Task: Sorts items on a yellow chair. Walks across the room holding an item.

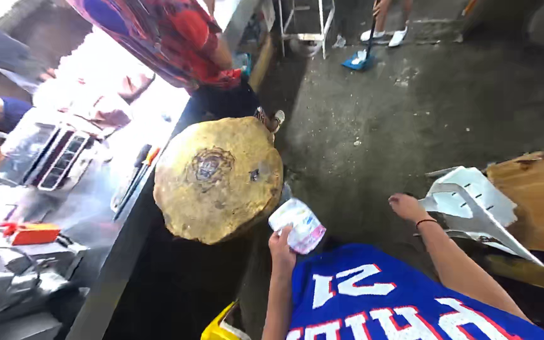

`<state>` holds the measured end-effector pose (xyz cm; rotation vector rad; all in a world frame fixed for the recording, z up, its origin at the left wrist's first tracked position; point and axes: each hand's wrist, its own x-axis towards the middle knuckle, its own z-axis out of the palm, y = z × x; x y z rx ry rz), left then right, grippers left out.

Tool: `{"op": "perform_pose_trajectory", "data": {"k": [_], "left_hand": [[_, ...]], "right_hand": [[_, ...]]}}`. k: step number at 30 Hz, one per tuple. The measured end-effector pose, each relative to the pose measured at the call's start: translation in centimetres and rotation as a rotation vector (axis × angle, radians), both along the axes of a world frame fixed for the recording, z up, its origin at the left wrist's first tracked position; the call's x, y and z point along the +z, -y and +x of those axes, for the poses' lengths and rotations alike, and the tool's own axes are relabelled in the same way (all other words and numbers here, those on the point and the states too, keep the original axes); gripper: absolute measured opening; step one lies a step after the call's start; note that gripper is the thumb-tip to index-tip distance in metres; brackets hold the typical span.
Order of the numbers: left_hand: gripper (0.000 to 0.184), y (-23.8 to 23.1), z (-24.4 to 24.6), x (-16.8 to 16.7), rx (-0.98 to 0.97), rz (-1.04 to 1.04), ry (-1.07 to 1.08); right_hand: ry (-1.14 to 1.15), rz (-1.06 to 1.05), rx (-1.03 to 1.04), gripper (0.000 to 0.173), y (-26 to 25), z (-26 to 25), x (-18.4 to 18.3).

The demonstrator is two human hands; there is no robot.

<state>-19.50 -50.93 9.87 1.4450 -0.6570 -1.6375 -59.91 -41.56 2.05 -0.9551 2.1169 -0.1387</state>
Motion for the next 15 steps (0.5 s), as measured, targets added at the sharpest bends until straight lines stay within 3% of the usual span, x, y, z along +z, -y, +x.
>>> {"op": "perform_pose_trajectory", "data": {"k": [4, 9, 11, 13, 14, 15], "left_hand": [[0.032, 10.6, -10.6, 1.4, -0.184, -0.107, 0.014], [0.03, 22.4, -22.6, -0.3, -0.249, -0.052, -0.006], [0.032, 27.0, -27.9, -1.8, -0.287, 0.002, -0.004], [0.031, 32.1, -34.5, -2.7, -0.338, 0.046, -0.006], [0.03, 33.8, -37.7, -3.0, -0.373, 0.07, 0.002], [0.03, 35.4, -41.1, -3.2, -0.42, 0.089, 0.008]], "right_hand": [[0.068, -0.201, -0.108, 0.038, 6.5, -9.0, 0.8], [0.151, -0.126, -0.325, 0.04, 9.1, -18.5, -6.6], [0.191, 0.028, -0.379, 0.042, 6.5, -19.8, -9.7], [0.099, 0.118, -0.397, 0.044, 3.8, -18.9, -10.4], [-0.061, 0.072, -0.418, 0.046, 2.4, -17.2, -9.3], [-0.234, 0.032, -0.431, 0.049, 2.6, -15.8, -5.9]]}}
